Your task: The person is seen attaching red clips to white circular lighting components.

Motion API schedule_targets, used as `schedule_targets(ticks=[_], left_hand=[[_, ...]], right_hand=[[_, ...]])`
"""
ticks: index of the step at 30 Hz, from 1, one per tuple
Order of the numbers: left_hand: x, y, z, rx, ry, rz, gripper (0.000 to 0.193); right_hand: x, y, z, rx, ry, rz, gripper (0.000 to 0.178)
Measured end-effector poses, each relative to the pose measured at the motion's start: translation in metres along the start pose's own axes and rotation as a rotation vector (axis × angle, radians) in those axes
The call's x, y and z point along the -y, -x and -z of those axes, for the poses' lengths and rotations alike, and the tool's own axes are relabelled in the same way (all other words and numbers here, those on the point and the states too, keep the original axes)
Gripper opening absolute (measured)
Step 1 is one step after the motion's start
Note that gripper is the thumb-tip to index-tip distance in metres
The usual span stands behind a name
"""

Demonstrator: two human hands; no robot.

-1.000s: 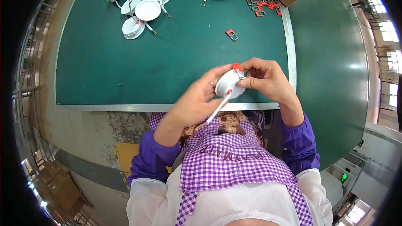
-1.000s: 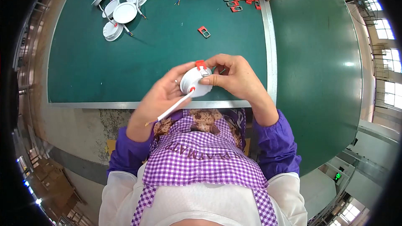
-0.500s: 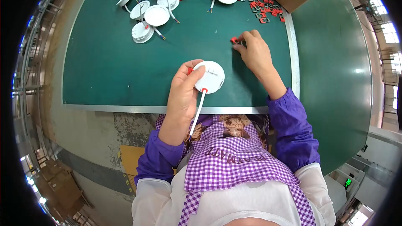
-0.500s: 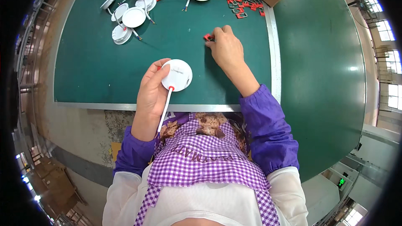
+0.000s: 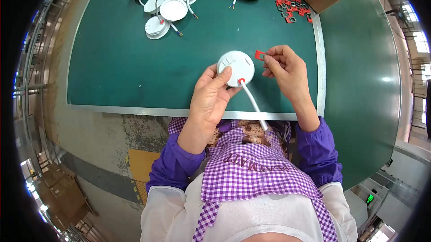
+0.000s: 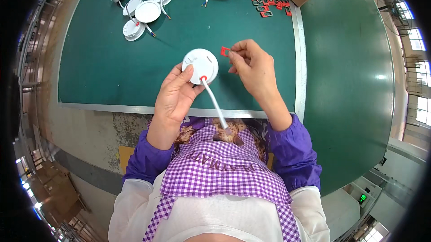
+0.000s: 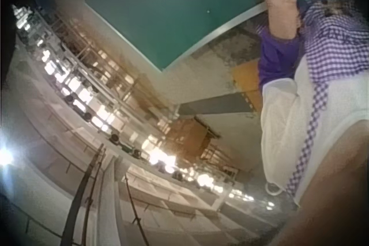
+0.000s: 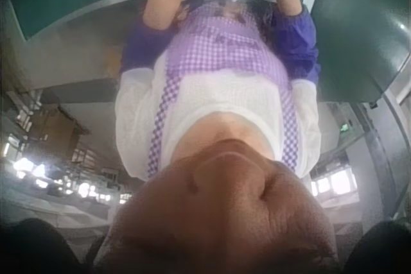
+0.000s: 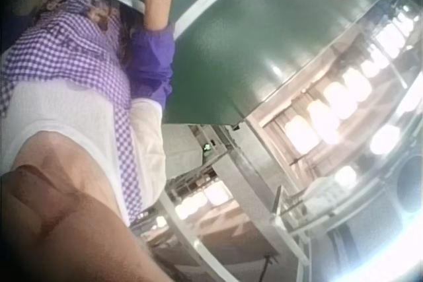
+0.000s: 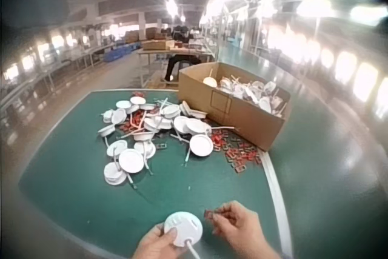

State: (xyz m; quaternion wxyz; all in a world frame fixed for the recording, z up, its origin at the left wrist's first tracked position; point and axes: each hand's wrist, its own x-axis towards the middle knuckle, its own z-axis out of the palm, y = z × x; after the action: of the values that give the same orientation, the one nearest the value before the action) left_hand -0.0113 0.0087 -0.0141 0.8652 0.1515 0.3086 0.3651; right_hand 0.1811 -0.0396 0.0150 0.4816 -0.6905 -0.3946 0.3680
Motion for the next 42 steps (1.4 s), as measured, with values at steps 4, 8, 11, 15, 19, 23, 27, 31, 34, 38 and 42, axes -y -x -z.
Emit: schedule_targets(ticks=[4, 8, 11, 15, 19, 23, 27, 31, 34, 38, 42], left_hand=[[0.005, 0.002, -0.012, 0.02, -0.124, -0.106, 0.031], [0.016, 0.003, -0.019, -0.002, -0.266, -0.299, 0.032], [0.018, 0.004, -0.022, -0.008, -0.292, -0.382, 0.033], [0.021, 0.004, -0.022, 0.019, -0.354, -0.439, 0.032], [0.018, 0.005, -0.02, 0.048, -0.406, -0.46, 0.032], [0.014, 0.006, -0.016, 0.1, -0.497, -0.469, 0.031], [0.014, 0.005, -0.013, 0.106, -0.472, -0.518, 0.03], [0.015, 0.002, -0.013, 0.123, -0.459, -0.507, 0.029], [0.014, 0.001, -0.013, 0.149, -0.495, -0.509, 0.03], [0.01, 0.004, -0.015, 0.183, -0.543, -0.513, 0.031], [0.012, 0.011, -0.017, 0.208, -0.49, -0.456, 0.031]], right_hand=[[0.007, 0.018, -0.003, -0.121, 0.167, 0.244, 0.011], [0.014, 0.028, -0.012, -0.132, 0.277, 0.38, 0.011], [0.01, 0.03, -0.014, -0.13, 0.284, 0.407, 0.011], [0.012, 0.033, -0.018, -0.13, 0.328, 0.415, 0.011], [0.011, 0.034, -0.019, -0.136, 0.312, 0.417, 0.01], [0.011, 0.033, -0.02, -0.152, 0.334, 0.446, 0.009], [0.013, 0.032, -0.022, -0.125, 0.3, 0.422, 0.009], [0.011, 0.032, -0.024, -0.145, 0.354, 0.445, 0.008], [0.013, 0.027, -0.021, -0.092, 0.205, 0.324, 0.006], [0.001, 0.018, -0.007, -0.004, 0.003, 0.134, 0.012], [0.012, 0.032, 0.002, 0.123, -0.074, 0.161, 0.046]])
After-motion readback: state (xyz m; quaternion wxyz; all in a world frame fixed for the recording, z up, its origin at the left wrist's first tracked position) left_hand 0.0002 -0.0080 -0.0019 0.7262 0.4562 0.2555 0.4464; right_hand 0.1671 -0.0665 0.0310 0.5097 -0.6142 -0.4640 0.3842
